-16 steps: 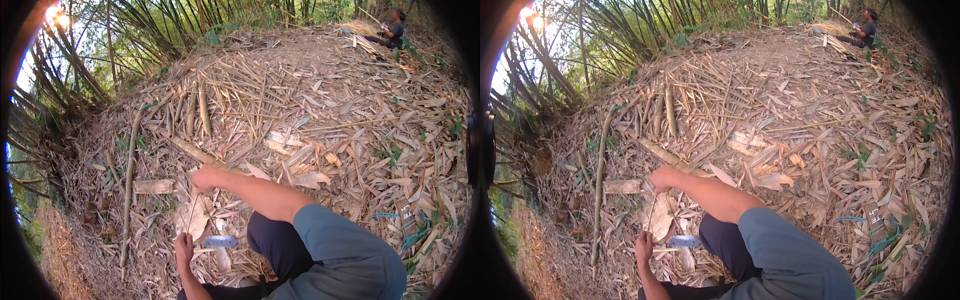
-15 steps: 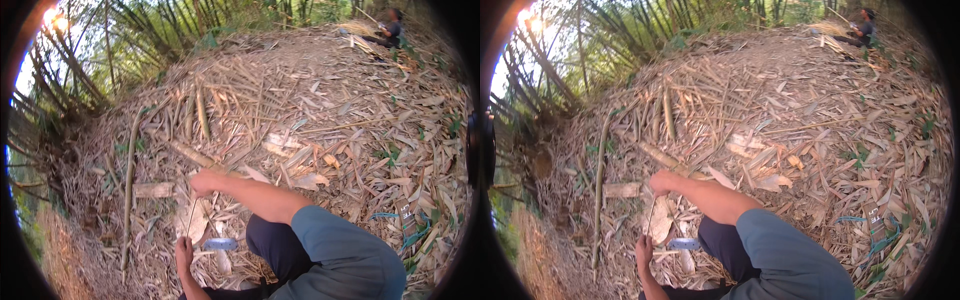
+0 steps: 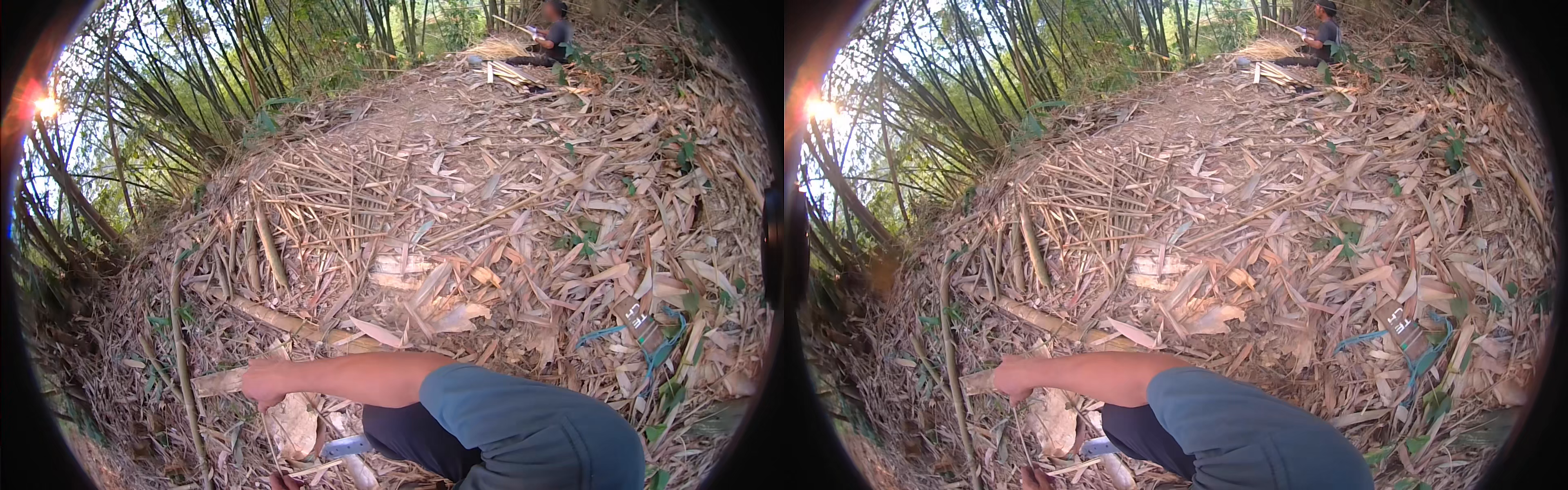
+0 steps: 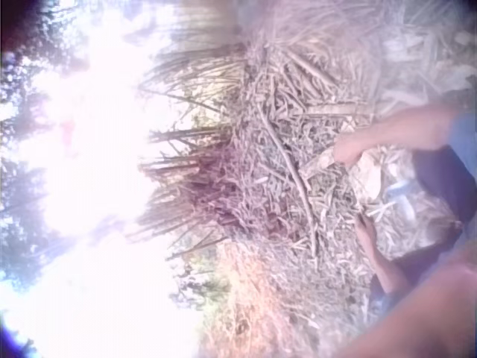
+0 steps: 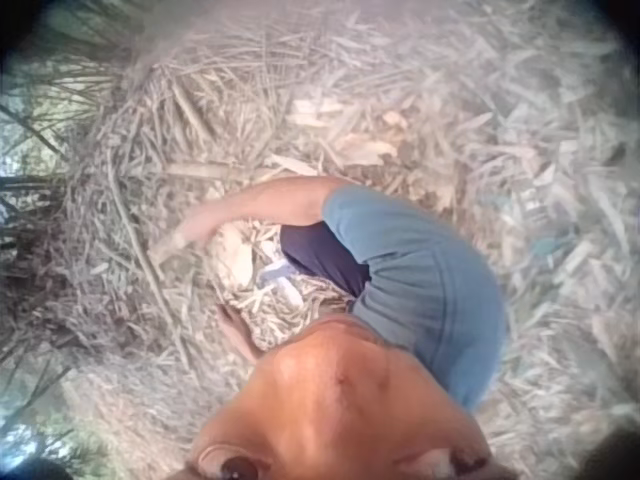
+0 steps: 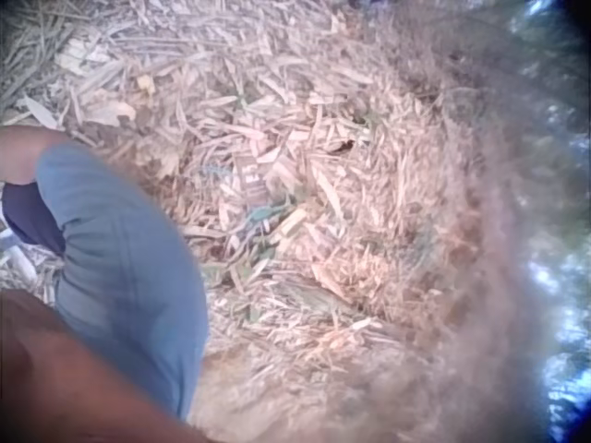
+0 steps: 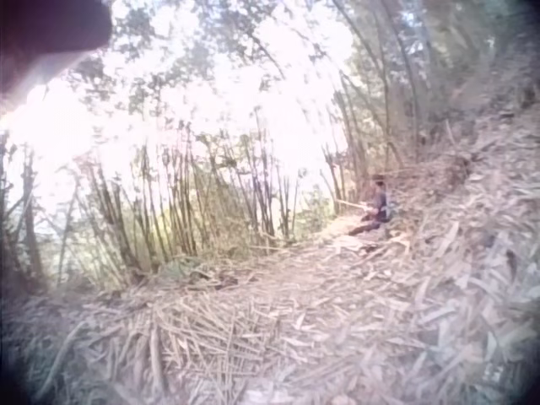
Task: The person sits on the ground in a bamboo grove and uses a large knife to split a thin bamboo stick into smaller strips. They repeatedly strike the stick against a larger piece of bamboo to separate the fibers and then gather the resulting strips.
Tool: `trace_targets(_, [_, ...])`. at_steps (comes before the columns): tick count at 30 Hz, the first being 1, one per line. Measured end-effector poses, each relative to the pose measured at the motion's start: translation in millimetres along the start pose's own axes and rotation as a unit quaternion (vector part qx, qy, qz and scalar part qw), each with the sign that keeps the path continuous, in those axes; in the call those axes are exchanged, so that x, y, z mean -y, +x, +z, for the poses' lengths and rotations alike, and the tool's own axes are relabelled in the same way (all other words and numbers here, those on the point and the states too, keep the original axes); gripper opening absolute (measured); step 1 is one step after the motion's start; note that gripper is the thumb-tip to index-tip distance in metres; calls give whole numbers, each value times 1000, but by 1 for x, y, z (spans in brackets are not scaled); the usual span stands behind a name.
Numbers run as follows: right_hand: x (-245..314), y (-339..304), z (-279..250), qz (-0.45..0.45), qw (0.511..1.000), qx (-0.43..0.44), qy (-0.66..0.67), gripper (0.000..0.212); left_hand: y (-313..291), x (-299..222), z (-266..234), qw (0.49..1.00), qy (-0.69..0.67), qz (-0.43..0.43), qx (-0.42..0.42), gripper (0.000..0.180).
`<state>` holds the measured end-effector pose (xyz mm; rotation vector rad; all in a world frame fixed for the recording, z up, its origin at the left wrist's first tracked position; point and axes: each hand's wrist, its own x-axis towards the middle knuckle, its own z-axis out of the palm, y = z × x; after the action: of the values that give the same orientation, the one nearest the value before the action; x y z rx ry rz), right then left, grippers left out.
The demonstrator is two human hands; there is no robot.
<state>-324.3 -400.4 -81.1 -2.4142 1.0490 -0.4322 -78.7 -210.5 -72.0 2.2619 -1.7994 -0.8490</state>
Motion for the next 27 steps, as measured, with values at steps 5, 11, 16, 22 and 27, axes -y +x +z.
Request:
trace_targets(5, [13,5,0,-21,998,-44,-30,29,16,-3,-2,997,-54,47,-34,52])
trace_targets(11, [6,-1,-8,-4,996,-42,-75,28,77,43,37,967,-178,170,-68,25])
trace_targets(16, [10,-6,-14,11,995,-28,-91,28,77,32,42,956,-177,226,-64,26])
trace_targets(22, [29,14,-8,-25,995,7,-97,27,74,62,30,962,-180,194,-66,14])
trace_targets(27, [39,4,-19,15,992,-9,-125,23,57,15,-28,923,-154,264,-232,18])
